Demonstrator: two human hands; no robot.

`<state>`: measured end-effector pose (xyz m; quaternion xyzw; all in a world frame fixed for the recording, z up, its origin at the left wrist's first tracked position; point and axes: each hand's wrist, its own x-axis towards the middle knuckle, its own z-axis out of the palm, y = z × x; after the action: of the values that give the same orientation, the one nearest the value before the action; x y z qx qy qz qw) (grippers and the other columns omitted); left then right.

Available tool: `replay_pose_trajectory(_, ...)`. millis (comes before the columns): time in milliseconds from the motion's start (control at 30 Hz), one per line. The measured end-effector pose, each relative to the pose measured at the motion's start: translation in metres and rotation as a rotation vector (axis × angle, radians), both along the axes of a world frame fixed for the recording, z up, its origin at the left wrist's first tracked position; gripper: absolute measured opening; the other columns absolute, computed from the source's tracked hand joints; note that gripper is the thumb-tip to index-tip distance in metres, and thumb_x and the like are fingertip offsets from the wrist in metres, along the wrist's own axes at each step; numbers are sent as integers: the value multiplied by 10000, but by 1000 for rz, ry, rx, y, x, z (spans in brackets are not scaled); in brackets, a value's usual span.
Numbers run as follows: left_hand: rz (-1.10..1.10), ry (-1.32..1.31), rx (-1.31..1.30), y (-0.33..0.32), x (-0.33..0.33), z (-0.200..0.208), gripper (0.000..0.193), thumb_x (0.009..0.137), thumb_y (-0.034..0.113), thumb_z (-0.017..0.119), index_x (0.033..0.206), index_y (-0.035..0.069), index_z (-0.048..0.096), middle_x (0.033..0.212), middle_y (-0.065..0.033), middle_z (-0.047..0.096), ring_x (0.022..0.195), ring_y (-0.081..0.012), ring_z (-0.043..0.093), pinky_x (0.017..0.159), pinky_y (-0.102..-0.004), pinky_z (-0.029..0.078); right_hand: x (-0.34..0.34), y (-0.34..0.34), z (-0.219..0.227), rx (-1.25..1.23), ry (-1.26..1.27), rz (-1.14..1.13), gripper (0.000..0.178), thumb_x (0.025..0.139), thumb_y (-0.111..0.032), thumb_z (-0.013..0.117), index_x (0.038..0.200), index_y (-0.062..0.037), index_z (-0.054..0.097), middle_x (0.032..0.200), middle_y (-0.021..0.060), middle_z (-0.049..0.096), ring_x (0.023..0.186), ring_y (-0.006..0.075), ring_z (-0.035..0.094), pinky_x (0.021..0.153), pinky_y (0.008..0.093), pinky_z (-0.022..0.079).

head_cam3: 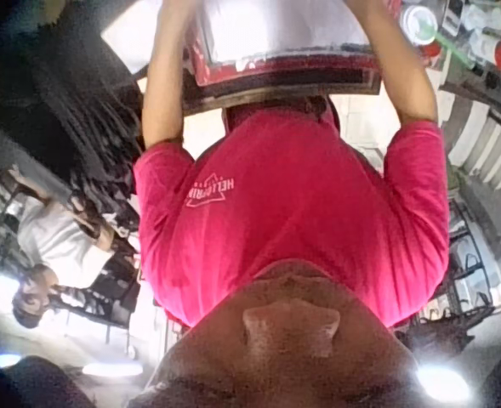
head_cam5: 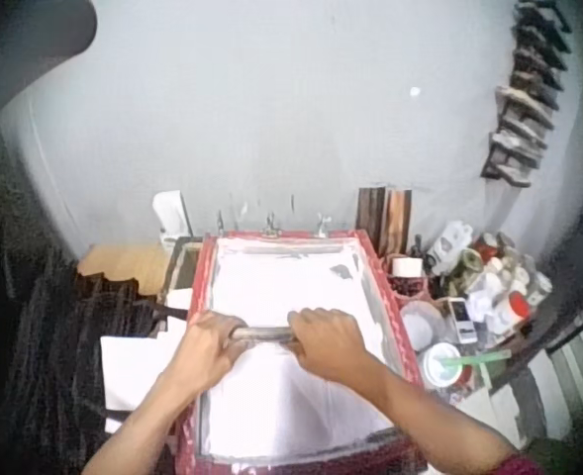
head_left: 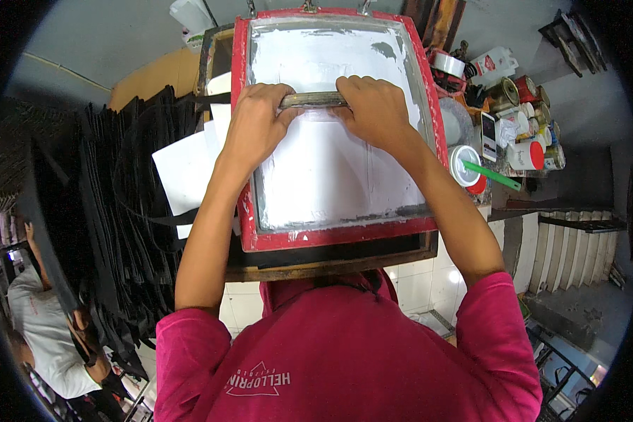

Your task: The person places black bags onto a printing board, lowers a screen frame, and uses a squeegee to apply white ink. They lift the screen, remove the printed bag, and stack it on a nearby table before starting another bag.

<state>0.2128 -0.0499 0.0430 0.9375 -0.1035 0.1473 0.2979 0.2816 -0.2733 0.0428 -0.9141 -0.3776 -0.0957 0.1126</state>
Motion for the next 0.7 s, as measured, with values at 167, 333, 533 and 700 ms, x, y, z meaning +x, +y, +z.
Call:
replay_pose_trajectory(167, 26, 45, -1, -12, -43, 6, 310, 861, 159, 770, 1091, -41, 714, 1013, -219, 703, 983, -383, 639, 934, -432, 484, -39, -10, 0, 17, -16, 37, 239, 795, -200, 766, 928, -88, 602, 840, 86, 664, 790, 285, 682, 683, 431, 541)
replay_pose_trajectory(333, 34, 117, -27, -27, -90, 12, 294, 852, 149, 782, 1075, -30, 713, 1033, -208, 697, 1009, -384, 635, 944, -448, 481, -82, -25, -1, 55, -7, 62, 231, 787, -183, 745, 931, -92, 589, 816, 77, 610, 749, 278, 637, 643, 426, 498)
replay_pose_trajectory(533, -1, 118, -25, -38, -140, 15, 293, 808, 85, 787, 1066, -14, 691, 1047, -199, 693, 1009, -391, 630, 968, -461, 465, -132, -37, 0, 43, 60, 73, 200, 786, -175, 708, 922, -89, 589, 820, 74, 598, 752, 268, 627, 654, 418, 501)
replay_pose_trajectory(700, -2, 52, -13, -46, -176, 8, 329, 778, 36, 767, 1090, 3, 671, 1087, -181, 694, 1063, -379, 628, 1024, -490, 442, -168, -44, -7, 65, -41, 86, 155, 779, -167, 658, 901, -96, 593, 862, 68, 621, 820, 249, 653, 722, 382, 532)
